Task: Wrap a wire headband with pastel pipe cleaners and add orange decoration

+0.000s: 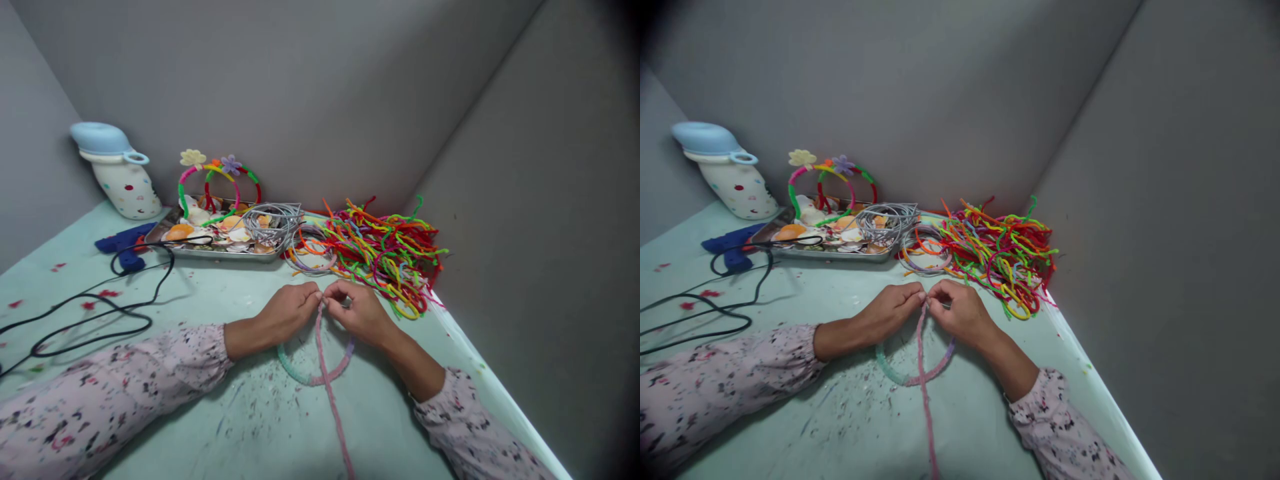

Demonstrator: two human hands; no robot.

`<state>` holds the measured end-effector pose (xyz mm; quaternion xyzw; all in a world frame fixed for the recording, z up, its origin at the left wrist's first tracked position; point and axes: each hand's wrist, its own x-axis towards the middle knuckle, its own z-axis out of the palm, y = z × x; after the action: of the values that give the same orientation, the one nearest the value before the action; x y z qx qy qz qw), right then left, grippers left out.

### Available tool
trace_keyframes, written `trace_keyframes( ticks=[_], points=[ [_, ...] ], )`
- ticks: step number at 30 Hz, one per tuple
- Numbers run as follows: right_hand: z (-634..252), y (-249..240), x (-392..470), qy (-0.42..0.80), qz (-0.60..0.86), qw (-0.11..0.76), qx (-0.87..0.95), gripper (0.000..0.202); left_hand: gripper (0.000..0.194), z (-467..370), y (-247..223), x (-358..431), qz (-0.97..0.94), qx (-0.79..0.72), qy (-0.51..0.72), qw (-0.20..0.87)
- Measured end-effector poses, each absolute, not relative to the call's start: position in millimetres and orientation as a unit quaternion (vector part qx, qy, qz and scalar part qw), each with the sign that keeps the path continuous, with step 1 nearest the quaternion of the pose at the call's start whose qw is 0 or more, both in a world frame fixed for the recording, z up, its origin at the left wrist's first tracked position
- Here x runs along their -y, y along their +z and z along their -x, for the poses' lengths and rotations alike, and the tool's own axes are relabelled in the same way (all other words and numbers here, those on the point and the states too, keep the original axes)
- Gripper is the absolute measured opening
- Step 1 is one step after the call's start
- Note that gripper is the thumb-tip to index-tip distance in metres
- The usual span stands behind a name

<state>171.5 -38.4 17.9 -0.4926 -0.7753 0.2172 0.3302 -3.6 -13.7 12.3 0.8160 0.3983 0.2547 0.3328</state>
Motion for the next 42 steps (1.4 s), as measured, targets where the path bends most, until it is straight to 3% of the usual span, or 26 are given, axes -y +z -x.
trace_keyframes(
  ticks=[9,18,28,42],
  points=[
    [-167.3,15.5,41.3,0.045,0.497,0.253,0.829,0.008,0.029,4.2,10.9,13.7,-0.815,-0.403,0.243,0.338],
    [-172.6,15.5,40.0,0.000,0.472,0.266,0.840,0.007,0.030,3.4,11.1,13.3,-0.826,-0.393,0.249,0.319],
    [-168.9,7.8,38.2,-0.095,0.481,0.220,0.843,0.010,0.018,1.3,4.6,14.0,-0.812,-0.419,0.261,0.310],
    [-168.3,13.8,39.2,-0.057,0.492,0.203,0.845,0.008,0.017,1.3,6.0,13.8,-0.810,-0.407,0.273,0.323]
  ],
)
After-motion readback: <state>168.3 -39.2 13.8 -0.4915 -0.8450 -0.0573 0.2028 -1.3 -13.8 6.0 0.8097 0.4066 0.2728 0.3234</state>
